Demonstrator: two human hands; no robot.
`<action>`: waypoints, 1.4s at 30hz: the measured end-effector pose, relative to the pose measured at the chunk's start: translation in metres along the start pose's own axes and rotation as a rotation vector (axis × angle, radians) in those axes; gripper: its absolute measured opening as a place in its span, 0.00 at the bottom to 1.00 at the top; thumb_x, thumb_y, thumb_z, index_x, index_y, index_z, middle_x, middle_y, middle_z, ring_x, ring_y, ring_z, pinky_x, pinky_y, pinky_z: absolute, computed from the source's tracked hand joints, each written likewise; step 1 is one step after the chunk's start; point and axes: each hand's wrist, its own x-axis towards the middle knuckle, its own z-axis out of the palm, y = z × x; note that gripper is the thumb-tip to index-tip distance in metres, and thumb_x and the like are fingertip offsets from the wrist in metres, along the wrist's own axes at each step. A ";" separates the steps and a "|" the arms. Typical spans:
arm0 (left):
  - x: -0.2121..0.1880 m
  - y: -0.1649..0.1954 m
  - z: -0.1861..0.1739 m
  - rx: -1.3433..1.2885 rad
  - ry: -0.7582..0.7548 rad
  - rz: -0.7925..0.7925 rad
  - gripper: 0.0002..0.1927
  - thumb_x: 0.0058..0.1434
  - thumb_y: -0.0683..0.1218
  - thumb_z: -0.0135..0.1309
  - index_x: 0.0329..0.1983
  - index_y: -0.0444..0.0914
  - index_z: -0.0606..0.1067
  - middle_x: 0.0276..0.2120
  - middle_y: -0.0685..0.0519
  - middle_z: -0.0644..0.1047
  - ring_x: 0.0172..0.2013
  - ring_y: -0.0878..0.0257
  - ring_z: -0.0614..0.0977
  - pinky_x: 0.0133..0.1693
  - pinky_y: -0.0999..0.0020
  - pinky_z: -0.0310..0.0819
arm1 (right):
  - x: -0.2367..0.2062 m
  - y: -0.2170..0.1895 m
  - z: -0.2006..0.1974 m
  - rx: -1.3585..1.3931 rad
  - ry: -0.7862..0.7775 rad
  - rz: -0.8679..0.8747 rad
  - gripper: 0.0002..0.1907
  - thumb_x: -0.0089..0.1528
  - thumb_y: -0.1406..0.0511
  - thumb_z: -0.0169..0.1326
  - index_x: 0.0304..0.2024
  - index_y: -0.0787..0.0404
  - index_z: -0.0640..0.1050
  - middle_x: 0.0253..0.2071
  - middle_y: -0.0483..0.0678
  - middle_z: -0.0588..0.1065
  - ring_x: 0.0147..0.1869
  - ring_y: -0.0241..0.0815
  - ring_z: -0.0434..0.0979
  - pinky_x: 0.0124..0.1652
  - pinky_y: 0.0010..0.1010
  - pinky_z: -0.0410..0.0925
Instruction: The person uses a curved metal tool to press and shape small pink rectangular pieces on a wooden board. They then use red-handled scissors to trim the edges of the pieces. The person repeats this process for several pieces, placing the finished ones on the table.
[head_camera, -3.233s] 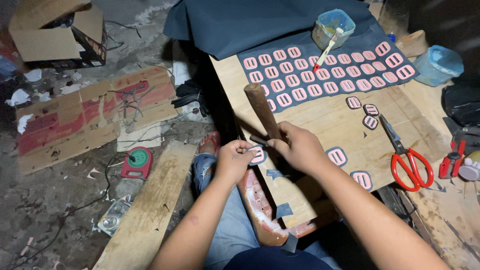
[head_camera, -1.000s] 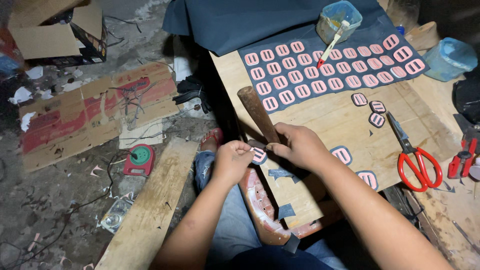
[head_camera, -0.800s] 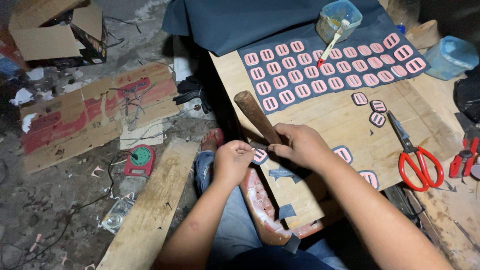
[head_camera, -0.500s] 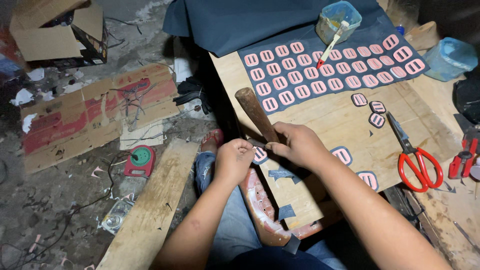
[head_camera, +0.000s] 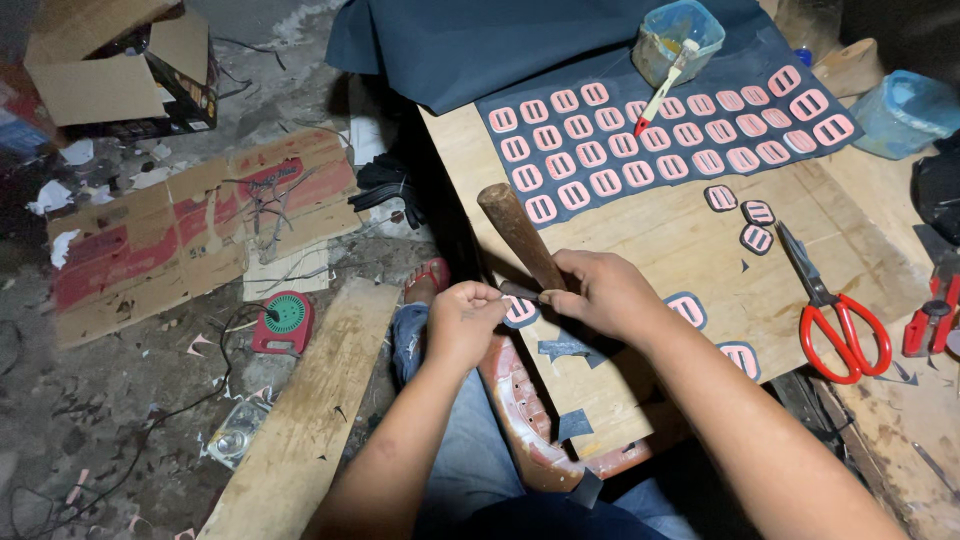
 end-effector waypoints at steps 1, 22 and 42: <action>-0.001 0.000 0.000 -0.019 0.018 -0.008 0.06 0.57 0.37 0.63 0.35 0.30 0.78 0.30 0.49 0.82 0.30 0.67 0.82 0.34 0.73 0.77 | -0.001 0.001 -0.001 -0.010 -0.001 0.001 0.14 0.54 0.58 0.65 0.38 0.58 0.80 0.30 0.54 0.79 0.34 0.54 0.80 0.34 0.41 0.70; -0.002 0.002 -0.001 0.204 0.012 0.089 0.07 0.58 0.39 0.59 0.37 0.31 0.78 0.32 0.49 0.84 0.31 0.68 0.83 0.34 0.74 0.78 | 0.006 0.001 0.003 0.106 0.011 0.029 0.17 0.53 0.62 0.65 0.43 0.58 0.80 0.30 0.54 0.79 0.33 0.51 0.81 0.35 0.37 0.71; -0.012 0.003 0.000 0.478 0.116 0.261 0.05 0.58 0.42 0.58 0.31 0.33 0.79 0.26 0.47 0.83 0.27 0.65 0.85 0.32 0.70 0.78 | 0.011 0.006 -0.004 0.011 -0.071 -0.022 0.17 0.52 0.60 0.66 0.41 0.58 0.80 0.31 0.56 0.80 0.35 0.54 0.81 0.36 0.40 0.71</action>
